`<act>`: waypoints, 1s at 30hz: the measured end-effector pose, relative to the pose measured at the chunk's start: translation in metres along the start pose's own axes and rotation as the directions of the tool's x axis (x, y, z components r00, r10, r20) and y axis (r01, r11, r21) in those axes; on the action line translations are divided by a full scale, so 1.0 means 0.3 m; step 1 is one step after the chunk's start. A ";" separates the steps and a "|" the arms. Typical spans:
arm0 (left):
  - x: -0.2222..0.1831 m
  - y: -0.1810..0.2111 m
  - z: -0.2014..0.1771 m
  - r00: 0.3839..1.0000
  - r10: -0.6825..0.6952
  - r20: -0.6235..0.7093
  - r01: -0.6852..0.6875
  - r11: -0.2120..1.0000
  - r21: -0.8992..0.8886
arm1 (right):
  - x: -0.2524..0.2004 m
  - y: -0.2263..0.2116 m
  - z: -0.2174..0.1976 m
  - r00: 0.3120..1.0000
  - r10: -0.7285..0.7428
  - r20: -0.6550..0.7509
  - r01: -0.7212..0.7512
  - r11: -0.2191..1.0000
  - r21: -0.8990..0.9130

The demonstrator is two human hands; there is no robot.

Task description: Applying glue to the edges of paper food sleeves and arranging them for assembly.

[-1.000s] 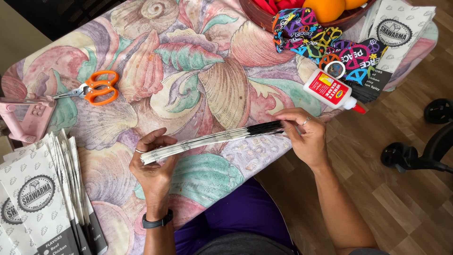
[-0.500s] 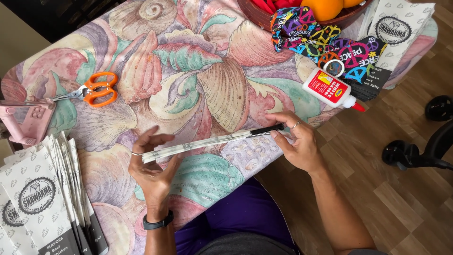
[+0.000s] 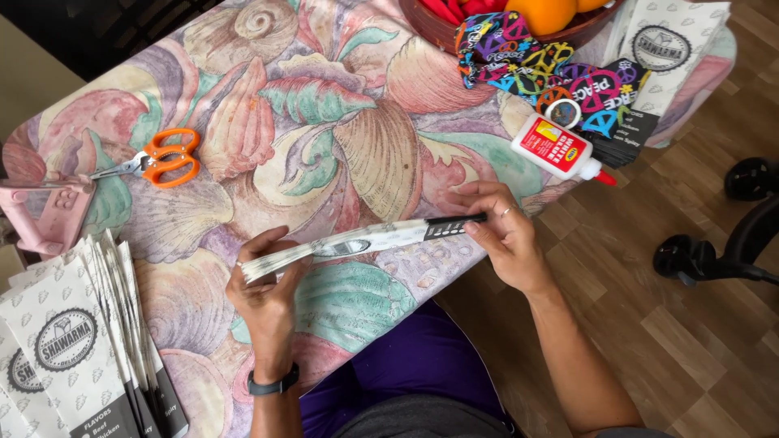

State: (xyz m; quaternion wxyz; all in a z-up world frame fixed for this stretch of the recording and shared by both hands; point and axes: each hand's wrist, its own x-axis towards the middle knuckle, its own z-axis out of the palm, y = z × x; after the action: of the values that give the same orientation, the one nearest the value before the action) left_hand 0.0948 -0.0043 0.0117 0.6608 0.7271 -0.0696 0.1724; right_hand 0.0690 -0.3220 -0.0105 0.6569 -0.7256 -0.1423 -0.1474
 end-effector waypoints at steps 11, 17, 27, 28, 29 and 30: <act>-0.098 0.572 -0.012 0.920 -0.116 0.373 0.101 0.993 0.061 | -0.175 -0.597 -0.143 0.997 0.074 -0.019 -0.076 0.961 -0.266; -0.178 0.670 0.223 0.607 0.620 0.498 -0.730 0.682 0.041 | -0.182 -0.802 -0.009 0.968 -0.074 0.238 0.232 0.620 -0.750; -0.201 0.636 0.168 0.567 0.703 0.428 -0.771 0.636 -0.024 | -0.018 -0.819 0.032 0.732 -0.298 0.612 0.605 0.697 -0.385; -0.190 0.642 0.144 0.593 0.597 0.540 -0.577 0.783 -0.231 | -0.007 -0.819 0.028 0.681 -0.333 0.652 0.593 0.773 -0.225; -0.180 0.647 0.119 0.562 0.500 0.659 -0.312 0.866 -0.391 | 0.004 -0.819 0.025 0.628 -0.373 0.683 0.558 0.828 -0.061; -0.171 0.659 0.102 0.566 0.497 0.657 -0.313 0.868 -0.387 | 0.022 -0.833 0.030 0.625 -0.375 0.685 0.557 0.829 -0.055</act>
State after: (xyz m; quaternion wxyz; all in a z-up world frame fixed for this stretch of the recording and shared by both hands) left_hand -0.0130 -0.0640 0.1773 0.5950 0.6164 -0.5158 0.0017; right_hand -0.0246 -0.2890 0.2191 0.4022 -0.7475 -0.5238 -0.0712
